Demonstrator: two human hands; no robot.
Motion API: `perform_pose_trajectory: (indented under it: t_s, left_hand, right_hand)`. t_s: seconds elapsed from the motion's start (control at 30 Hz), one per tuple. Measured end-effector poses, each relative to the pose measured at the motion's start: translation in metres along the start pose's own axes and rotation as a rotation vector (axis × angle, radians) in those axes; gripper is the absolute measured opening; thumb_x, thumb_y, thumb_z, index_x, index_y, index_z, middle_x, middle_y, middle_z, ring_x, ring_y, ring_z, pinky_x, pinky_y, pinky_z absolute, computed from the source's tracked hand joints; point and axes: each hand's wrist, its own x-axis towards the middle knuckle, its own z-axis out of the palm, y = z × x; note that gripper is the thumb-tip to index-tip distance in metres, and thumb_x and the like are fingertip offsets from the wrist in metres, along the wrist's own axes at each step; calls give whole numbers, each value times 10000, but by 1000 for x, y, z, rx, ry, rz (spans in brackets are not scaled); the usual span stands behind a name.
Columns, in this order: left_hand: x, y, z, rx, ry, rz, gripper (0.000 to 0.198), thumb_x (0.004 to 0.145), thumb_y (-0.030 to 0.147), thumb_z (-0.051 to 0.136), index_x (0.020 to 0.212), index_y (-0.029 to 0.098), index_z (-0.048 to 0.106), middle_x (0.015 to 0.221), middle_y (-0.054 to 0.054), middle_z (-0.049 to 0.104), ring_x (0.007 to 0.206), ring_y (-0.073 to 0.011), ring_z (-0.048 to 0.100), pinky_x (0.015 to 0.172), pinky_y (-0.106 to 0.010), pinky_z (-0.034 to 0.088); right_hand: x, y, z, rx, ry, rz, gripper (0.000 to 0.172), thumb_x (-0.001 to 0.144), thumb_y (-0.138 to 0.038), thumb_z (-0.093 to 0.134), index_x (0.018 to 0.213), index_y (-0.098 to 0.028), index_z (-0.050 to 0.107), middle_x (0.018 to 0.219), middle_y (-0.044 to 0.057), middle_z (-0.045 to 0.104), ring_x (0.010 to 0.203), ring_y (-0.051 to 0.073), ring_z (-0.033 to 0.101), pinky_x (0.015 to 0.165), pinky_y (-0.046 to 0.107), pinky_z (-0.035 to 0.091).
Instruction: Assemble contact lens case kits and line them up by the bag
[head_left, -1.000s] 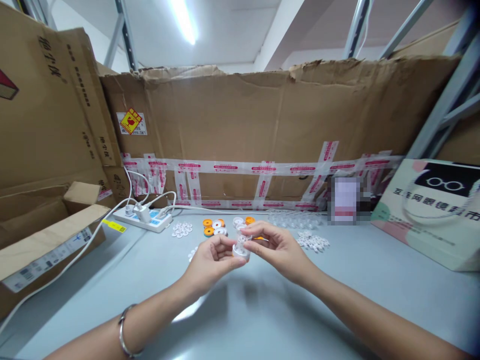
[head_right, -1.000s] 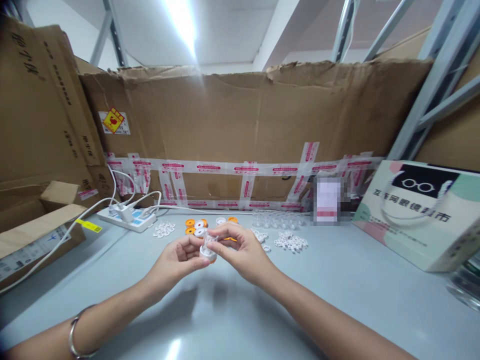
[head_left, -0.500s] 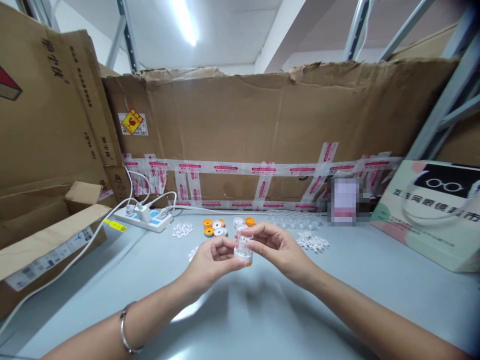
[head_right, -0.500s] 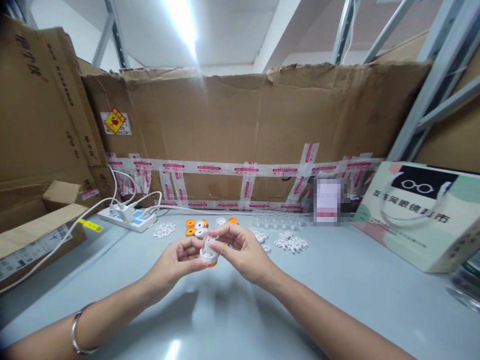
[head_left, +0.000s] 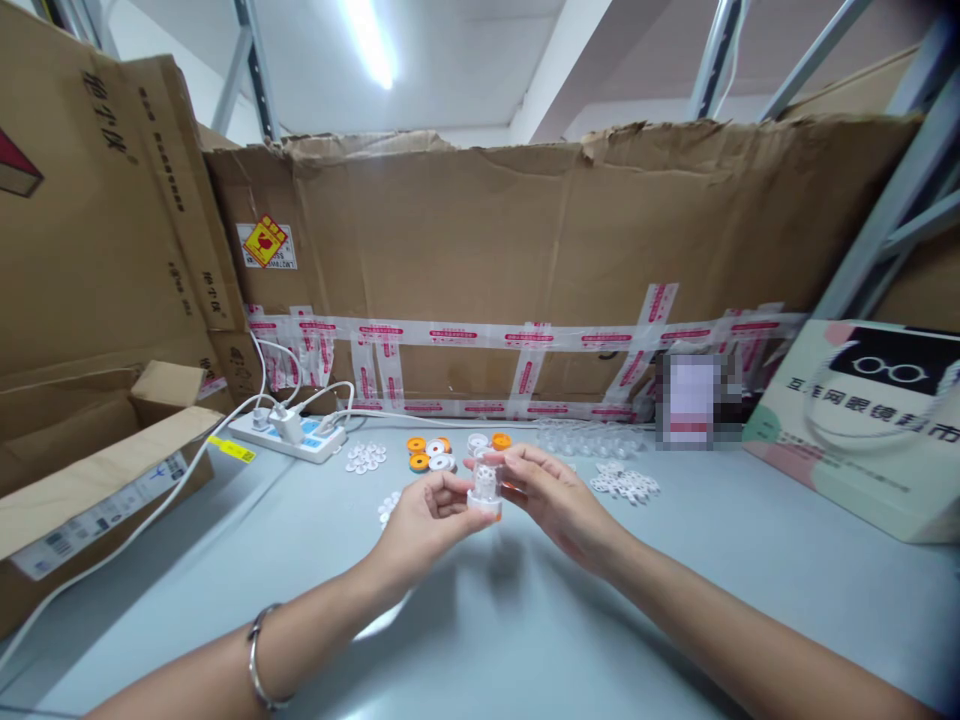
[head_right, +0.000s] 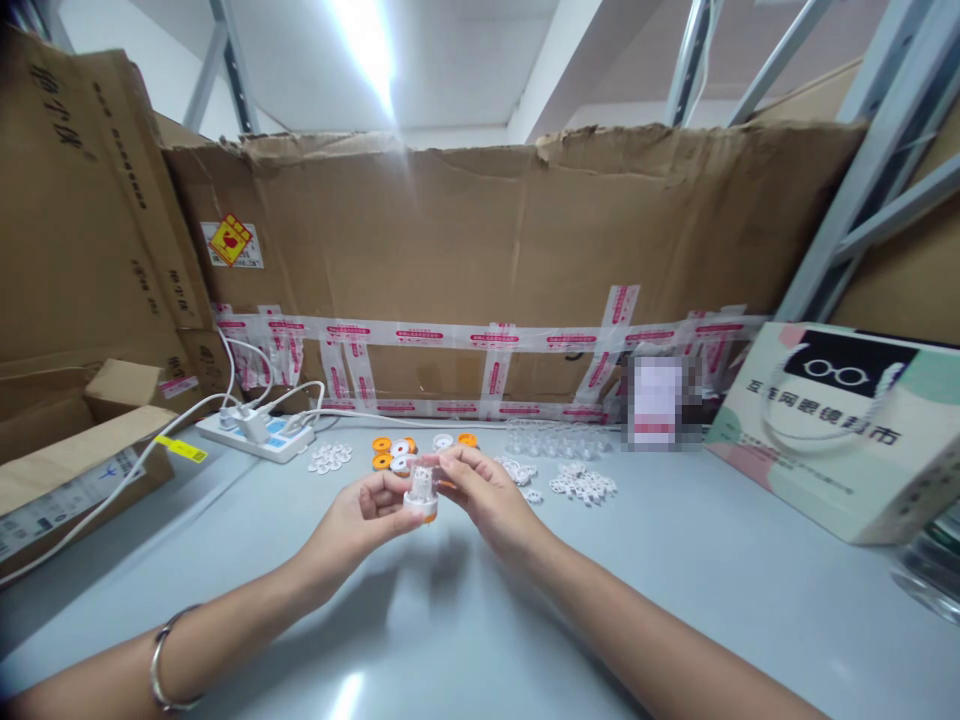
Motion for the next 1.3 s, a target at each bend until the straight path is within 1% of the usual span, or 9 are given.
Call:
perform_pose_trajectory:
  t_s: [0.13,0.4,0.57,0.67,0.73,0.87,1.03,1.2,1.3]
  left_hand:
    - [-1,3,-1,-6,-7,19,305,584,258,762,773,138,555,803,-49,679,788,-179,632,778,-320,461]
    - [-2,-2,0,29,19,28,341,549,275,777,744,139,533,688,-20,640,697,-170,622,699,-305,460]
    - [-3,0,1,-2,2,35,351,545,285,781,750,142,535,737,-24,645,721,-166,620,703,-293,457]
    - [-4,-1,2,7,-11,43,346,551,304,777,738,144,535,686,-10,630,690,-158,614,687,-290,457]
    - [-3,-3,2,1,-27,40,342,562,313,772,738,145,532,693,-13,631,699,-159,614,691,-292,459]
    - [-2,-5,1,-15,-27,50,343,565,301,773,748,147,527,731,-17,639,717,-152,613,703,-282,459]
    - [-3,-7,2,25,-49,74,307,603,289,751,735,143,516,711,-15,630,680,-137,602,654,-263,452]
    - [-3,-4,1,-14,-26,52,348,567,295,773,772,144,536,755,-29,640,733,-164,615,708,-292,457]
    - [-4,-2,1,-15,-32,56,347,564,305,773,763,145,537,747,-27,641,728,-165,616,708,-292,455]
  right_hand:
    - [1,1,-3,-10,-10,-19,192,712,-357,663,846,-221,645,898,39,686,881,181,606,860,373,413]
    - [-1,12,7,-166,173,-194,192,646,-357,715,679,-222,582,736,-22,615,764,148,580,717,280,444]
    - [-6,5,11,-108,37,-146,184,739,-399,622,759,-230,550,881,15,627,875,167,570,811,330,431]
    - [-6,6,13,-182,149,-166,244,647,-379,708,701,-225,527,772,-13,584,777,152,562,738,293,443]
    - [-6,8,13,-201,185,-171,244,651,-385,703,709,-225,527,784,-11,580,763,148,557,715,285,445]
    - [-7,9,14,-110,43,-128,215,739,-422,612,793,-229,534,875,24,627,820,168,580,759,332,448]
    - [-6,11,14,-220,254,-162,294,584,-375,755,669,-216,523,708,-26,568,732,147,555,713,283,435]
    - [-6,10,10,-78,80,-128,197,759,-420,595,759,-226,561,901,26,655,892,177,579,820,333,423]
    - [-6,9,10,-97,102,-146,189,712,-396,653,755,-229,578,860,25,668,860,184,595,785,333,445]
